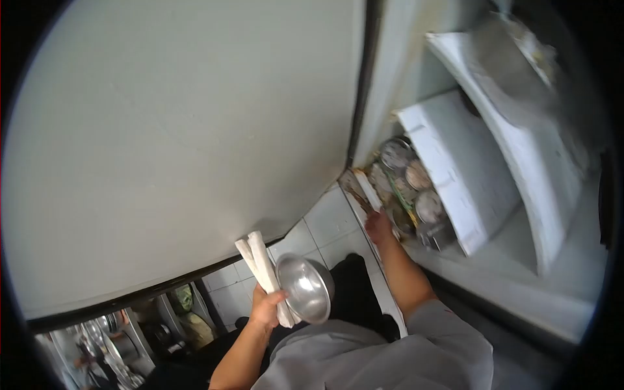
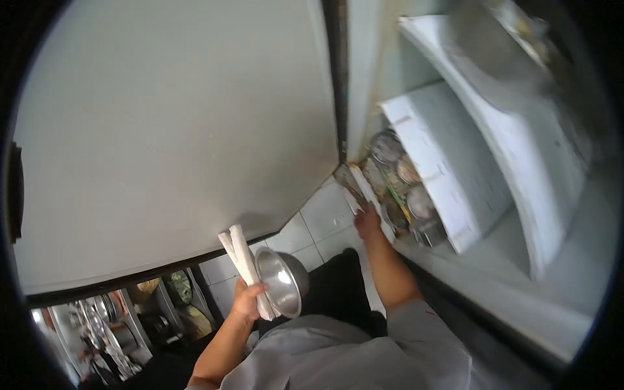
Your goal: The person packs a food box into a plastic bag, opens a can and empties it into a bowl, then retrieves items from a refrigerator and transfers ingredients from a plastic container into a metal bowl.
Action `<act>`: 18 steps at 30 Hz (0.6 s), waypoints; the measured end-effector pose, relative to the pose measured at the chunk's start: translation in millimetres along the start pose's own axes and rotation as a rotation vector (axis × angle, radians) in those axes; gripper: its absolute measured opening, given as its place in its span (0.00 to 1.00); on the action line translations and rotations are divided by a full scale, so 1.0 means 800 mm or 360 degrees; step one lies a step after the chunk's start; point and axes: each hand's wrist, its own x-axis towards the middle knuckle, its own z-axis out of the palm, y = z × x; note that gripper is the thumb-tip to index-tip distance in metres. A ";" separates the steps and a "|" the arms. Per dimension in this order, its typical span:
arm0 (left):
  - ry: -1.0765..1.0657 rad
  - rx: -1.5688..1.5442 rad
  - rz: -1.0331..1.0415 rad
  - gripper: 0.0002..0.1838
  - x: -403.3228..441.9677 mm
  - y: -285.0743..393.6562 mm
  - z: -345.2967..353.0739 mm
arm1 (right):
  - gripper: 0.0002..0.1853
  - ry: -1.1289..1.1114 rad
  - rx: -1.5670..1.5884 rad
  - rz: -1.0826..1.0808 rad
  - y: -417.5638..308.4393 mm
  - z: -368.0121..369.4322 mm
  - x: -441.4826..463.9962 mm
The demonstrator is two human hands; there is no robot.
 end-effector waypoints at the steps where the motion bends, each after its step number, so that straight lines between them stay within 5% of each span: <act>1: 0.0056 -0.0033 0.0052 0.34 0.010 -0.012 -0.007 | 0.32 -0.0104 0.0162 0.0080 -0.009 -0.032 0.072; 2: -0.0004 -0.0083 0.0048 0.35 0.019 -0.025 -0.016 | 0.36 0.0391 -0.0012 -0.0146 -0.015 -0.028 0.116; 3: -0.0061 -0.0133 0.0046 0.36 0.026 -0.038 -0.025 | 0.34 0.0469 -0.0396 -0.0319 -0.031 -0.039 0.151; 5: 0.0013 -0.0225 0.0126 0.35 0.035 -0.060 -0.037 | 0.23 0.0660 -0.0411 -0.0472 -0.065 -0.051 0.200; 8: 0.0035 -0.0246 0.0142 0.34 0.030 -0.079 -0.055 | 0.22 0.0825 -0.0478 -0.0623 -0.094 -0.046 0.266; 18: 0.0200 -0.0226 0.0162 0.36 -0.021 -0.081 -0.117 | 0.29 0.0301 -0.0057 -0.0691 -0.103 -0.106 0.373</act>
